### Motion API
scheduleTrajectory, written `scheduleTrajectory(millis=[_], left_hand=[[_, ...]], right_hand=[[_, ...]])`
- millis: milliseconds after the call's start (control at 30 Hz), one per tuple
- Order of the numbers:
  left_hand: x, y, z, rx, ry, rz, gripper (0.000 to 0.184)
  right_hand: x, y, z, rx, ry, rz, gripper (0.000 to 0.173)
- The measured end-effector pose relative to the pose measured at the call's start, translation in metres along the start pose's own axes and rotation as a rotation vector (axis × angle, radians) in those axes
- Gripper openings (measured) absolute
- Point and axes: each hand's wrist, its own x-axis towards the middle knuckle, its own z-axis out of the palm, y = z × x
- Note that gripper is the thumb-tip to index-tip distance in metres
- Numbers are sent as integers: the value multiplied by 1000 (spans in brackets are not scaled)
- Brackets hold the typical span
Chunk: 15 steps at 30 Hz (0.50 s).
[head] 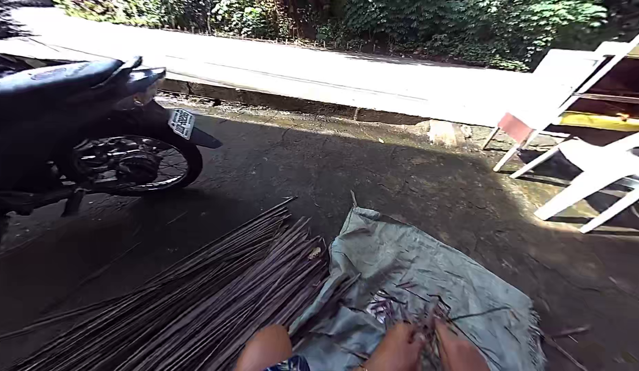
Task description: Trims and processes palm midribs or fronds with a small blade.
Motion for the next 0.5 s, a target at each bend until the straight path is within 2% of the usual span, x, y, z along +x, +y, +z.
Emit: scheduleTrajectory(millis=[67, 200, 333, 367, 400, 467, 500], left_hand=[[10, -15, 5, -24, 11, 2, 38], [12, -16, 7, -35, 9, 0, 32], [12, -10, 7, -130, 14, -36, 26], [13, -9, 7, -158, 22, -38, 24], [14, -9, 7, -184, 24, -42, 24], [12, -9, 8, -257, 4, -43, 23], [9, -9, 8, -304, -17, -43, 24]], right_hand=[[-3, -3, -4, 24, -101, 68, 31], [-6, -14, -8, -8, -76, 31, 21], [-5, -3, 10, -94, 266, -113, 8], [-2, -2, 11, -108, 285, -109, 8], [0, -4, 5, -98, 194, -44, 13], [11, -4, -18, -10, -141, 197, 31], [18, 3, -26, 20, -209, 291, 35]])
